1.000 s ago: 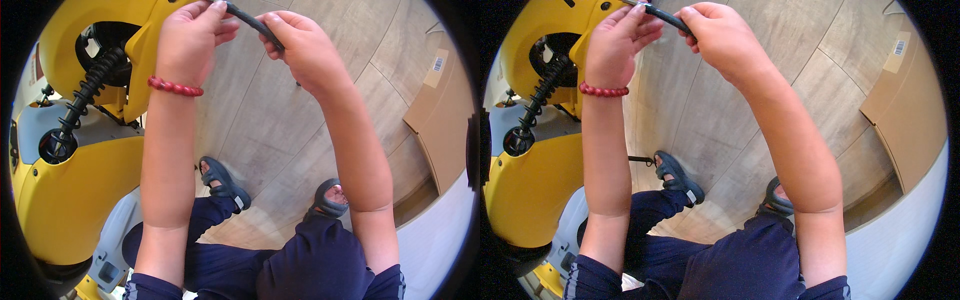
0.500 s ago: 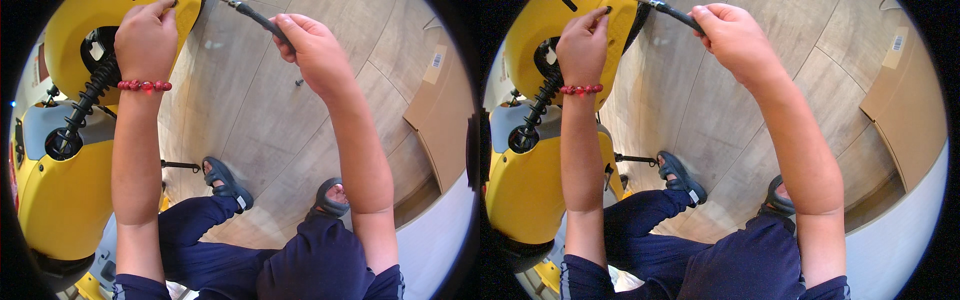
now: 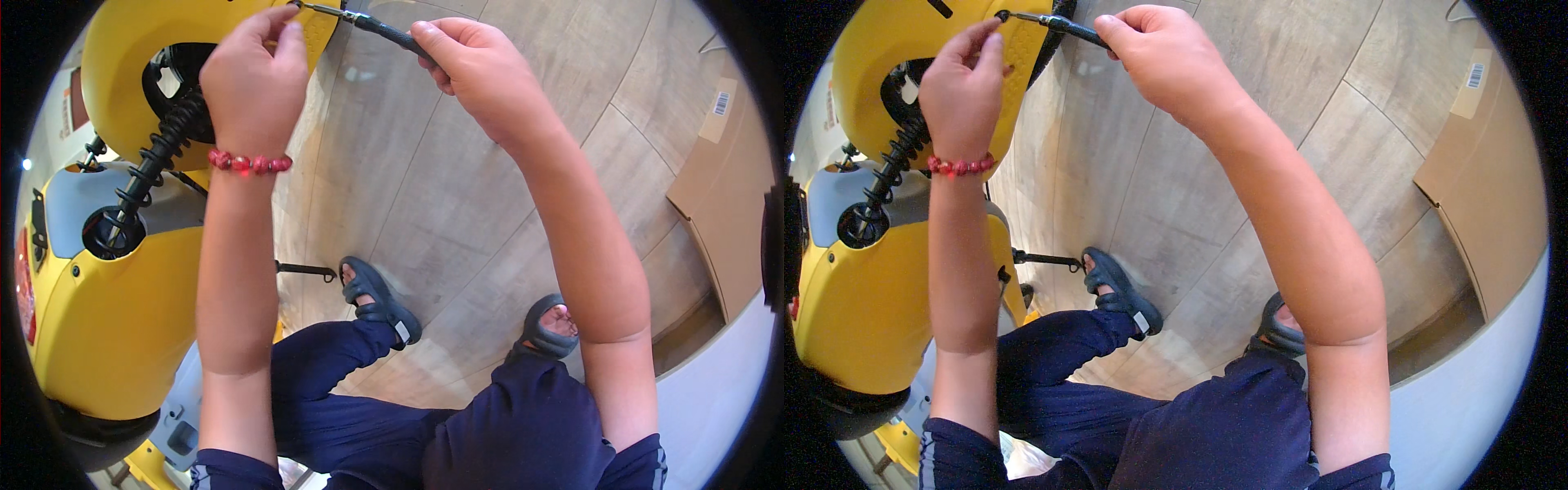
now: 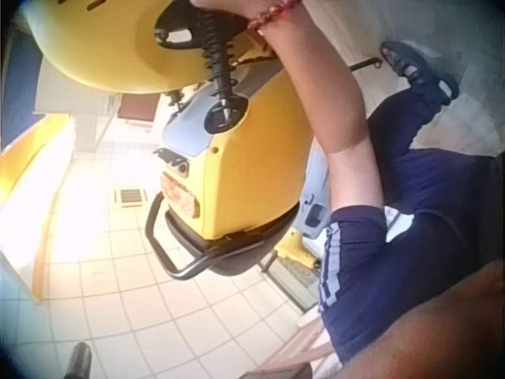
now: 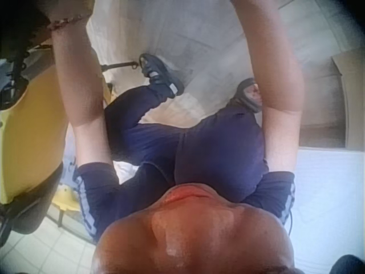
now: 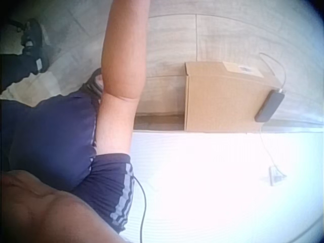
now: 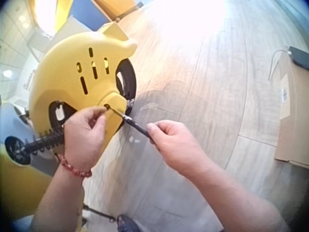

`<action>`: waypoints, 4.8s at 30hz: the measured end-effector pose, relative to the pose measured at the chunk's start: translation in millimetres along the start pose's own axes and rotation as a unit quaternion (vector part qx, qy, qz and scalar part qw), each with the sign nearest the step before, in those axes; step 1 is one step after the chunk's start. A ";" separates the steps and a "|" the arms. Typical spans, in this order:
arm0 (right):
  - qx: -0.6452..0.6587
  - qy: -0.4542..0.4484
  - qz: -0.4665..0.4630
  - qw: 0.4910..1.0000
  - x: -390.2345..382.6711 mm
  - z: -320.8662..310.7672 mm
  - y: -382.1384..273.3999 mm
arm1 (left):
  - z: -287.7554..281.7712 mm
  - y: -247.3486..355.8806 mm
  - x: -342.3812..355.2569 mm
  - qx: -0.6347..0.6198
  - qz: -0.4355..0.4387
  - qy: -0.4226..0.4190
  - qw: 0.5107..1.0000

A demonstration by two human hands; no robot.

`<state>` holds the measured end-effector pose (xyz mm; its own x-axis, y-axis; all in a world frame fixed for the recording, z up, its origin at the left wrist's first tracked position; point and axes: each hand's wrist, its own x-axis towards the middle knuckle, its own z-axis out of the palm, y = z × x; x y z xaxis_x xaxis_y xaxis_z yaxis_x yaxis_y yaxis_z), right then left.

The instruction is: Use a screwdriver to remove screws and a plastic fairing from a yellow electric scooter.

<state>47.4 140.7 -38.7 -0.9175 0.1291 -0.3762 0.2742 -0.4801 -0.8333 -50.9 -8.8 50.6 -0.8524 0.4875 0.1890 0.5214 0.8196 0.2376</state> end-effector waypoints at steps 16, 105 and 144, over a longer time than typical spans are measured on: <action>-0.048 0.002 0.045 0.998 9.5 -1.6 -8.5 | 34.1 18.8 -3.2 -0.476 -0.371 -0.065 0.795; -0.239 -0.003 -0.181 0.954 54.9 29.3 -38.9 | 54.0 8.6 -40.0 -0.602 -0.303 -0.147 0.724; -0.201 0.264 -0.003 0.943 8.3 -118.8 64.8 | 117.8 -116.3 -76.2 -0.163 -0.546 -0.135 0.811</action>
<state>91.8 213.8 -144.0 -0.6769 0.5965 -0.4313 0.4539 -0.1230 -0.8825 -51.2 -105.8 -103.6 -0.7669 -0.3907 -0.5091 -0.6048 0.7053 0.3699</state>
